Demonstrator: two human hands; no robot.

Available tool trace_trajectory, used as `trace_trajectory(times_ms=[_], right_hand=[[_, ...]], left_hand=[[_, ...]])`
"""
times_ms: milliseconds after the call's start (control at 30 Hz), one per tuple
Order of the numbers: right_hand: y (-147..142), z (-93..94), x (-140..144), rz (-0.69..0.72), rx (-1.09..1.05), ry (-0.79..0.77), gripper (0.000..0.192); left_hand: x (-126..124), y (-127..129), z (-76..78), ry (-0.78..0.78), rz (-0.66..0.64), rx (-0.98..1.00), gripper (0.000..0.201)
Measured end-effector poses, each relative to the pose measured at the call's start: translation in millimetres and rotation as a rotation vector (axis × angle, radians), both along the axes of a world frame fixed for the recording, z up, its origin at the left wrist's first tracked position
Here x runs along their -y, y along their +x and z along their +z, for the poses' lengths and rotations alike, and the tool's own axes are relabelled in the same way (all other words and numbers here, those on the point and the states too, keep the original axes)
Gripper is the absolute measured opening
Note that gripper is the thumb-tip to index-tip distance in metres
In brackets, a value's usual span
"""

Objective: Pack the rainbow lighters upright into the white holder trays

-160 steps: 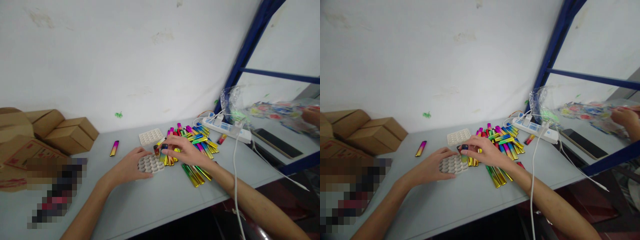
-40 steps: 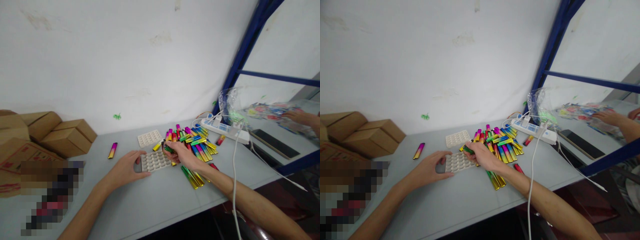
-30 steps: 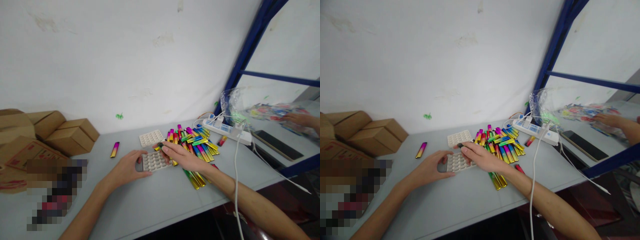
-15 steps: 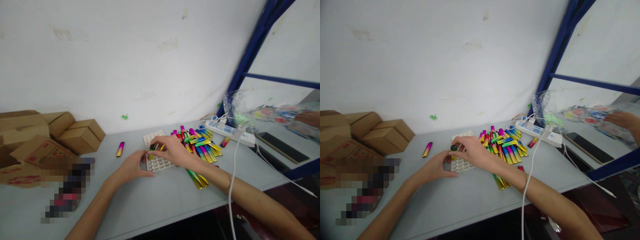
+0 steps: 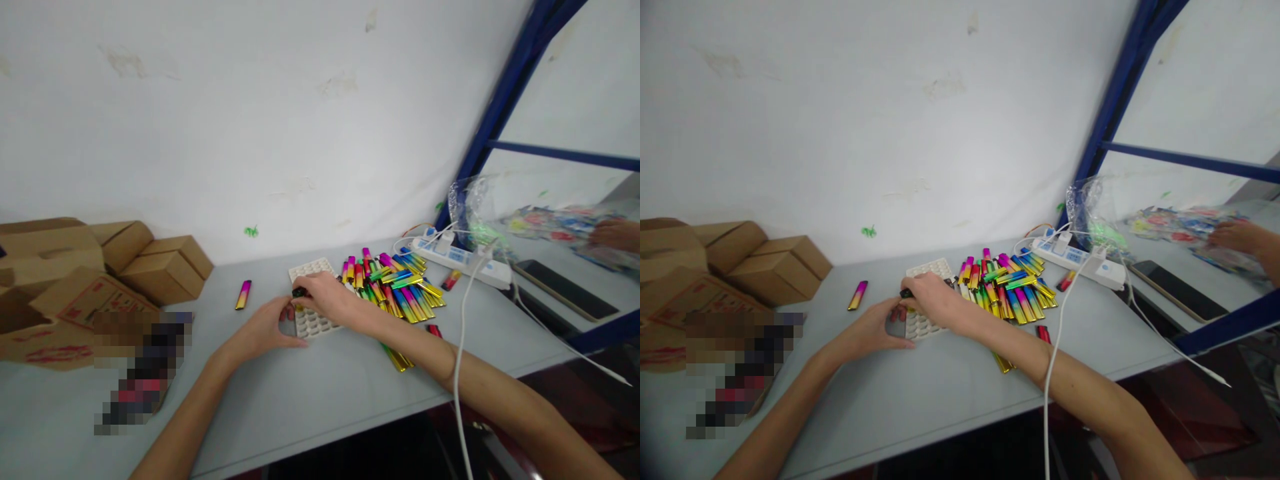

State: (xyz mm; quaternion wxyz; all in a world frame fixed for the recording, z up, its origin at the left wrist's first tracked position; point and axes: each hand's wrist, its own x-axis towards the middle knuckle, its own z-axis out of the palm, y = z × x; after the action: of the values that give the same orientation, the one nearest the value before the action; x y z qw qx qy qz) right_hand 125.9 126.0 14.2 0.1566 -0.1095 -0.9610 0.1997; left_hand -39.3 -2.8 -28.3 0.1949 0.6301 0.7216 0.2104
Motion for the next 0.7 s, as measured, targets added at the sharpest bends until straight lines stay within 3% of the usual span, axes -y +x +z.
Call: trace_trajectory(times_ms=[267, 400, 467, 533, 700], right_hand=[[-9.2, 2.5, 5.8, -0.023, 0.150, 0.081, 0.016], [-0.7, 0.3, 4.6, -0.007, 0.046, 0.026, 0.032], [13.7, 3.6, 2.4, -0.011, -0.102, -0.032, 0.040], [35.8, 12.2, -0.4, -0.019, -0.255, -0.094, 0.036], [115.7, 53.7, -5.2, -0.127, -0.421, -0.193, 0.030]], left_hand=[[0.5, 0.9, 0.6, -0.010, 0.012, -0.027, 0.062], [0.5, 1.4, 1.0, -0.011, 0.012, -0.024, 0.060], [0.5, 1.4, 1.5, -0.003, 0.009, -0.016, 0.060], [0.6, 1.1, 2.4, 0.004, 0.005, -0.010, 0.059], [0.5, 0.6, 6.2, -0.007, -0.005, -0.013, 0.057]])
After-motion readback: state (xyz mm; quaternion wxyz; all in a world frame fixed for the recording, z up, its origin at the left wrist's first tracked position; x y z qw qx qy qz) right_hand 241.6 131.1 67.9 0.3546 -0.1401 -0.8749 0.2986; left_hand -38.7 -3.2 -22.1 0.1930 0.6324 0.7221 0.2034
